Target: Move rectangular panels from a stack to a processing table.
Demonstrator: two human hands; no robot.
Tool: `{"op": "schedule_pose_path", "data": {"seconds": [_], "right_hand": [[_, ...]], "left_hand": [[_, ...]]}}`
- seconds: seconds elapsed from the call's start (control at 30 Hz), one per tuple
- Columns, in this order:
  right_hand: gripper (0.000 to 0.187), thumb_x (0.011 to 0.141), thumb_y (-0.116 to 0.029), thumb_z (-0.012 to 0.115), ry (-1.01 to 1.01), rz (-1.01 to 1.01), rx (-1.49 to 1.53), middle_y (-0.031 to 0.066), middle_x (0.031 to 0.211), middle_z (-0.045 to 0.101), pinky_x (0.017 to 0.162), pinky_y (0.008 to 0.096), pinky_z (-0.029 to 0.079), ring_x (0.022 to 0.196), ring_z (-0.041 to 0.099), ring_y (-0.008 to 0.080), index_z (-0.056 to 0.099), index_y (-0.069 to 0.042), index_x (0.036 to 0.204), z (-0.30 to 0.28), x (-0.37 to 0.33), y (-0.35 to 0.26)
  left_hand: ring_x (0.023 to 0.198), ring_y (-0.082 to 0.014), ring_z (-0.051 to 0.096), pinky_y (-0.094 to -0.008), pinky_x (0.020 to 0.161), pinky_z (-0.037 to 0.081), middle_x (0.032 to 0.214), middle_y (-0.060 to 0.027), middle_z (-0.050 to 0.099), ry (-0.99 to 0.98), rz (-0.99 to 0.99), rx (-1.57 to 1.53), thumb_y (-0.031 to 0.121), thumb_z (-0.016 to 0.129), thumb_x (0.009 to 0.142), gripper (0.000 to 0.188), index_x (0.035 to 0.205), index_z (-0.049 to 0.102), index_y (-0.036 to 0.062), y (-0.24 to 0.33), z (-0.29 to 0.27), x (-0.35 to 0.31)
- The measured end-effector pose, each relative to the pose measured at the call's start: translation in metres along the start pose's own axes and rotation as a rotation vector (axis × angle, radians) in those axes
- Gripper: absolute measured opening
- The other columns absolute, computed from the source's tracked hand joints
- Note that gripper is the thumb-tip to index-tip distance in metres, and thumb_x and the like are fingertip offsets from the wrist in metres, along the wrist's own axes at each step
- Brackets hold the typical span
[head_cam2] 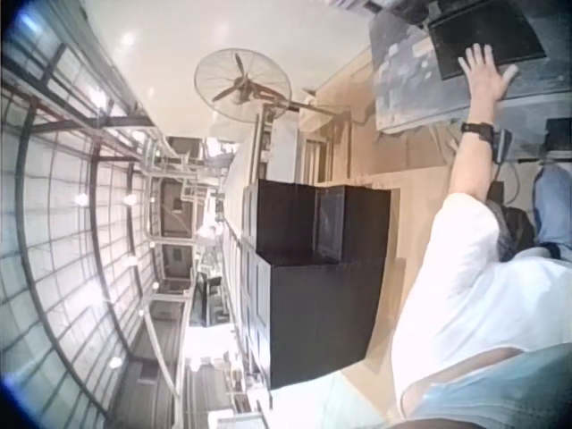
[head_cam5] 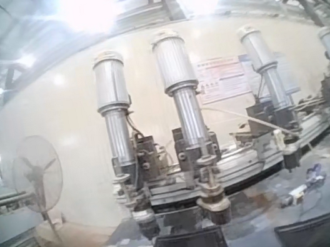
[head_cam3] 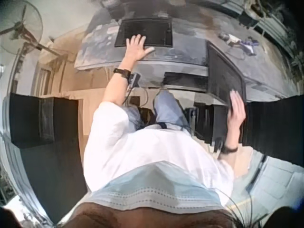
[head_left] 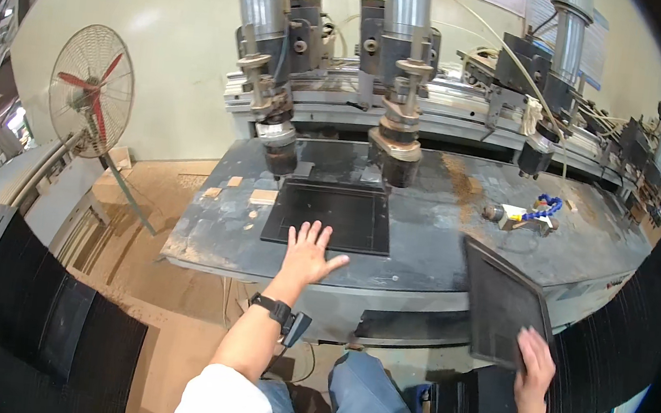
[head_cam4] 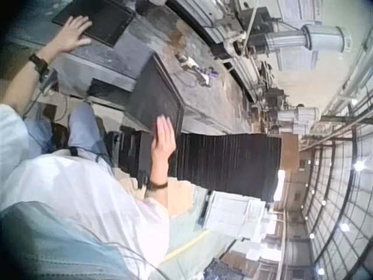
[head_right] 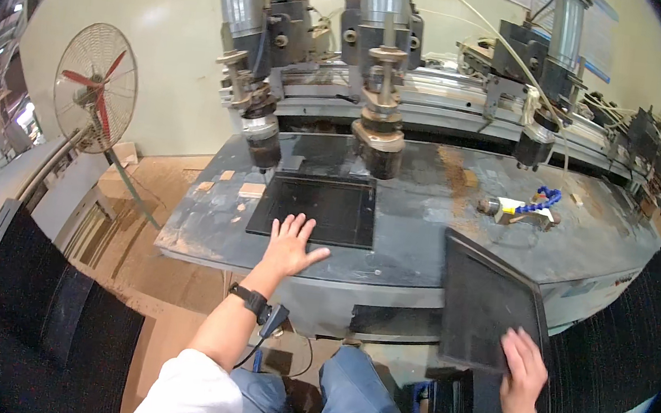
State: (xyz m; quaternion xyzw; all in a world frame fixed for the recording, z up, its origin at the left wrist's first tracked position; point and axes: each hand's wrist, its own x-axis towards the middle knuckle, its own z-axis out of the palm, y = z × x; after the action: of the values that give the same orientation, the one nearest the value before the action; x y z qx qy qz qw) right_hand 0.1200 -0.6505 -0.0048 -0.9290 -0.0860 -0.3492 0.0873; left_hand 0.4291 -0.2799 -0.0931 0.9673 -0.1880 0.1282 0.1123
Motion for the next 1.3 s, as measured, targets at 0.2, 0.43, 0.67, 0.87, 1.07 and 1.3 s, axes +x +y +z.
{"op": "schedule_pose_path", "data": {"seconds": [0.2,0.43,0.67,0.87,1.07,1.3], "right_hand": [[0.05,0.069,0.003,0.056,-0.075,-0.369,0.071,0.0077,0.114,0.065,0.091,0.0396,0.051,0.104,0.063,0.0284,0.063,-0.015,0.116,0.139,0.136,-0.04],[0.051,0.076,-0.029,0.071,-0.508,-0.202,0.142,0.0165,0.125,0.057,0.099,0.0395,0.043,0.118,0.053,0.0321,0.056,-0.003,0.117,0.267,0.199,-0.106],[0.047,0.082,-0.028,0.066,-0.39,-0.322,0.151,0.0143,0.129,0.056,0.103,0.0421,0.039,0.124,0.049,0.0315,0.059,-0.002,0.12,0.325,0.218,-0.088],[0.059,0.081,-0.028,0.067,-0.331,-0.319,0.134,0.0143,0.136,0.049,0.108,0.0479,0.031,0.131,0.039,0.0345,0.048,-0.005,0.131,0.305,0.206,-0.107],[0.062,0.069,-0.017,0.073,-0.168,-0.398,0.364,0.0181,0.132,0.051,0.105,0.0477,0.036,0.125,0.045,0.0388,0.053,-0.002,0.125,0.194,0.084,-0.04],[0.115,0.056,-0.028,0.084,-0.585,0.809,-0.265,0.018,0.155,0.015,0.11,0.0596,0.019,0.143,0.011,0.0385,0.019,-0.004,0.147,0.111,-0.263,0.075]], "left_hand": [[0.099,-0.0288,0.055,-0.0386,0.084,0.047,0.096,-0.0092,0.055,0.219,0.261,0.053,0.015,0.068,0.066,0.049,0.113,0.061,0.0083,-0.018,-0.027,-0.129],[0.08,-0.019,0.059,-0.0303,0.069,0.051,0.09,-0.0022,0.062,0.403,0.307,0.37,0.012,0.063,0.069,0.031,0.1,0.067,0.0105,-0.067,-0.141,-0.291],[0.087,-0.0225,0.059,-0.0344,0.072,0.048,0.102,-0.0043,0.064,0.391,-0.33,0.734,0.007,0.057,0.078,0.028,0.105,0.061,0.009,-0.151,-0.221,-0.37],[0.095,-0.0266,0.059,-0.0397,0.078,0.052,0.105,-0.011,0.06,0.233,-0.9,0.836,0.025,0.058,0.088,0.042,0.123,0.049,0.0058,-0.264,-0.199,-0.413],[0.108,-0.0324,0.054,-0.0478,0.082,0.05,0.118,-0.0141,0.054,0.153,-0.926,0.708,0.042,0.061,0.085,0.059,0.133,0.044,0.011,-0.286,-0.2,-0.43],[0.135,-0.0386,0.032,-0.0514,0.111,0.024,0.138,-0.0202,0.042,0.268,-0.605,0.61,0.019,0.065,0.083,0.058,0.134,0.044,0.0009,-0.258,-0.15,-0.37]]}}
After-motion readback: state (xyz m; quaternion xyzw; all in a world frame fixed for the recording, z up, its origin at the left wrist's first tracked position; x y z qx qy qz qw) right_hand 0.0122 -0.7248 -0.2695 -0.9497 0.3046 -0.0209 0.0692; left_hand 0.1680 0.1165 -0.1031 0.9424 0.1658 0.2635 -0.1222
